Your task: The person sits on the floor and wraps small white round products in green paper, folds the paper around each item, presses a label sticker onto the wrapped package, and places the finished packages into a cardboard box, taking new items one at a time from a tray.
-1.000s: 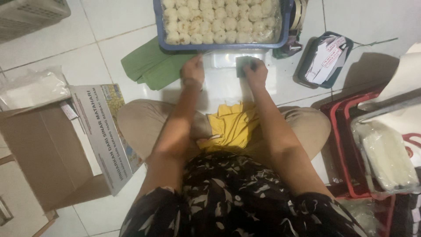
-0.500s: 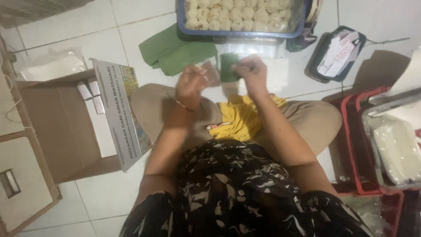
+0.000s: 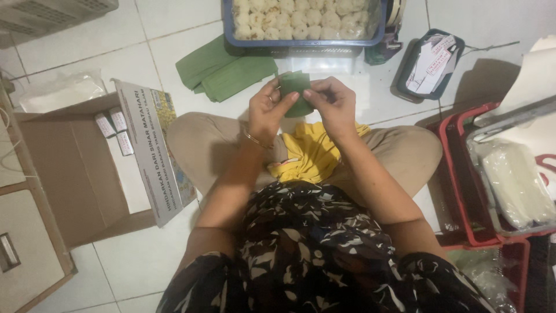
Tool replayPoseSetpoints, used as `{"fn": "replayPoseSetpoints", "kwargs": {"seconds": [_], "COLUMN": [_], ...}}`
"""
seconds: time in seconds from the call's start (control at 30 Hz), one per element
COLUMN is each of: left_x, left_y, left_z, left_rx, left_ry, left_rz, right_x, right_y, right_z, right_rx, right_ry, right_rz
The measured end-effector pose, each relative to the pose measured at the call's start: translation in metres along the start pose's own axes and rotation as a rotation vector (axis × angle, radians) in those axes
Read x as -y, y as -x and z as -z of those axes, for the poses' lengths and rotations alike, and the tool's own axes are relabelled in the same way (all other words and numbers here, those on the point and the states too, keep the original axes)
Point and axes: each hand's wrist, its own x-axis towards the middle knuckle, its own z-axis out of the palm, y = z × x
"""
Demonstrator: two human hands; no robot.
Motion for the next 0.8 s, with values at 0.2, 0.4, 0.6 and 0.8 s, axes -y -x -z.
{"fn": "replayPoseSetpoints", "kwargs": {"seconds": [0.2,0.4,0.6,0.8], "left_x": [0.01,0.038,0.03,0.026], "left_y": [-0.006,-0.014,-0.008,-0.013], "left_z": [0.002,-0.005,0.006,0.0], "left_rx": [-0.04,-0.182,-0.225,-0.225], "left_ry": [-0.005,-0.067,0.007,0.176], "left_rz": [0.083,0.056,0.134,0.255], "right_x": [0.008,-0.021,-0.033,-0.041], "right_y": [0.001,-0.008,-0.077,-0.082], "right_z": [-0.002,0.035,0.203,0.28], "right_rx": [-0.045,0.126,-0.532,-0.635], "right_ry": [0.064,0.322,0.853,1.071], "right_rz": [0.005,0.033,0.397,0.096]}}
